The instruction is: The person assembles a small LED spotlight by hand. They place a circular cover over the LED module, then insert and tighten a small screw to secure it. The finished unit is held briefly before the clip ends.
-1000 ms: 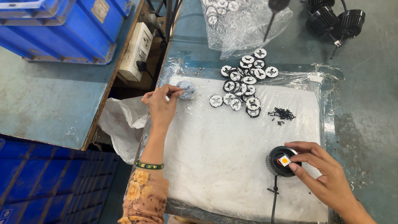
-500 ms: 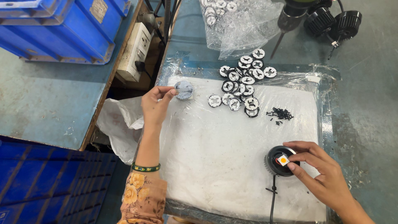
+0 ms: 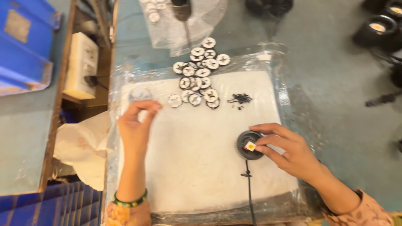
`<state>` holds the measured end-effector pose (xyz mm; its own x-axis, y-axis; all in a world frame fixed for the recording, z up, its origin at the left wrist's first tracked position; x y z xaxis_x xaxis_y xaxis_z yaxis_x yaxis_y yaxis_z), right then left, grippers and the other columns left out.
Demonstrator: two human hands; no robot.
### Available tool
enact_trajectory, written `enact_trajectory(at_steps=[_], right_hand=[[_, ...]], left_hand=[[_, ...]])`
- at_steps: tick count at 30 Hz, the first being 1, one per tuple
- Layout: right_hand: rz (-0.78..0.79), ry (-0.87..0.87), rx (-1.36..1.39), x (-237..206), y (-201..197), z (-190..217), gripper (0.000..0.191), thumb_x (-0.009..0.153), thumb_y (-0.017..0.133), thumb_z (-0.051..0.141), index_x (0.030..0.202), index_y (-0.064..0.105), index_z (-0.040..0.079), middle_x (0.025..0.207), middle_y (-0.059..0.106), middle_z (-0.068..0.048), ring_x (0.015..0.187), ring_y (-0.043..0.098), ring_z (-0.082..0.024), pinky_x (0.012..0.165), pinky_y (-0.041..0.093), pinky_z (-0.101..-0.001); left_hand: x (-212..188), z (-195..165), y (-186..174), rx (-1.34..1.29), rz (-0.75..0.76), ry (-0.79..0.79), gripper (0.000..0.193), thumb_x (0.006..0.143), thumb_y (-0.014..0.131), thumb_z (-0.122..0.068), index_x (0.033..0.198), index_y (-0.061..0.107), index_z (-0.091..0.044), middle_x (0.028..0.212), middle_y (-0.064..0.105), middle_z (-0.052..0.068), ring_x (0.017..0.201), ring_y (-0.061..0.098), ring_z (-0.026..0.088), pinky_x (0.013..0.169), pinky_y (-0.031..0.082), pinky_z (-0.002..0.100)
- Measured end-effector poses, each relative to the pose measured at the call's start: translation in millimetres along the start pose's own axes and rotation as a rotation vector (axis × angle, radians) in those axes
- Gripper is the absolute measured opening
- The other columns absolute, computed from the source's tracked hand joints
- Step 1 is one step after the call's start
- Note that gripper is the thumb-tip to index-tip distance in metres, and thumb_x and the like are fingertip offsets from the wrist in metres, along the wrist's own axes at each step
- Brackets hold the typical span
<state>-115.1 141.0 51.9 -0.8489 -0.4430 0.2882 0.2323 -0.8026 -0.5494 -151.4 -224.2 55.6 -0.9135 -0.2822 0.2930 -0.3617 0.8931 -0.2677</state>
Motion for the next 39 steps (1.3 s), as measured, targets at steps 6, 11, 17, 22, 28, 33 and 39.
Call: enact_trajectory(at_steps=[6,11,17,22,28,33,39], right_hand=[[-0.072,-0.125,-0.219,-2.4,-4.9,29.3,0.015,0.08,0.079,0.009,0.093,0.073,0.009,0.12,0.07,-0.006,0.107,0.068,-0.025,0.091,0.053,-0.0365],[-0.153,-0.334,-0.454,-7.0,-8.6,52.8,0.014,0.08,0.08,0.012,0.093,0.074,0.013,0.103,0.067,-0.001,0.102,0.068,-0.019,0.107,0.044,-0.051],[-0.203,-0.434,-0.659,-17.3,-8.6,57.0,0.009,0.083,0.082,0.014,0.087,0.077,0.021,0.095,0.068,0.007,0.093,0.066,-0.01,0.113,0.026,-0.0522],[-0.241,-0.404,-0.671,-19.9,-11.6,51.6,0.011,0.083,0.082,0.014,0.086,0.079,0.024,0.095,0.07,0.011,0.094,0.066,-0.009,0.114,0.02,-0.0496],[-0.252,-0.454,-0.691,-24.4,-8.5,53.0,0.01,0.083,0.083,0.016,0.088,0.08,0.025,0.095,0.069,0.011,0.094,0.065,-0.008,0.113,0.019,-0.0492],[-0.237,-0.462,-0.68,-23.6,-7.8,53.2,0.009,0.083,0.084,0.019,0.087,0.08,0.025,0.094,0.068,0.012,0.096,0.065,-0.008,0.114,0.017,-0.0495],[-0.233,-0.458,-0.673,-23.6,-7.4,51.3,0.008,0.084,0.086,0.021,0.085,0.079,0.026,0.093,0.068,0.012,0.097,0.065,-0.007,0.115,0.016,-0.0496]], left_hand=[[-50.9,-95.3,100.6,0.2,0.326,0.358,0.008,0.087,0.082,-0.019,0.093,0.077,-0.016,0.092,0.077,-0.005,0.091,0.066,0.011,0.107,0.027,0.037],[-56.4,-112.7,127.3,0.174,0.439,0.364,0.008,0.087,0.082,-0.02,0.092,0.077,-0.017,0.088,0.075,-0.006,0.088,0.065,0.01,0.106,0.028,0.038],[-65.4,-98.6,134.3,0.184,0.434,0.395,0.009,0.088,0.082,-0.02,0.093,0.075,-0.02,0.091,0.075,-0.009,0.088,0.064,0.009,0.106,0.028,0.039],[-71.7,-91.2,135.9,0.179,0.466,0.427,0.01,0.086,0.083,-0.02,0.092,0.075,-0.021,0.09,0.074,-0.01,0.089,0.065,0.009,0.107,0.027,0.04],[-77.1,-97.3,139.0,0.188,0.5,0.499,0.013,0.085,0.085,-0.019,0.092,0.075,-0.023,0.092,0.074,-0.011,0.09,0.065,0.009,0.106,0.026,0.041],[-84.7,-111.4,135.6,0.23,0.487,0.639,0.014,0.085,0.086,-0.019,0.091,0.074,-0.024,0.088,0.071,-0.012,0.087,0.062,0.009,0.106,0.026,0.042],[-92.6,-120.9,133.4,0.27,0.495,0.728,0.014,0.085,0.086,-0.022,0.093,0.075,-0.023,0.088,0.068,-0.011,0.087,0.062,0.009,0.105,0.026,0.044]])
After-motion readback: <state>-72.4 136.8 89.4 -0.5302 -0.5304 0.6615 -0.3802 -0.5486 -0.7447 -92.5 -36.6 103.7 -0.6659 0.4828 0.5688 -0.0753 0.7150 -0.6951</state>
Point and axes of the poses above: each hand's wrist, its own x-axis towards the middle knuckle, its own y-axis out of the palm, z = x × y, the point moved 9 cm from there along x, towards the middle knuckle
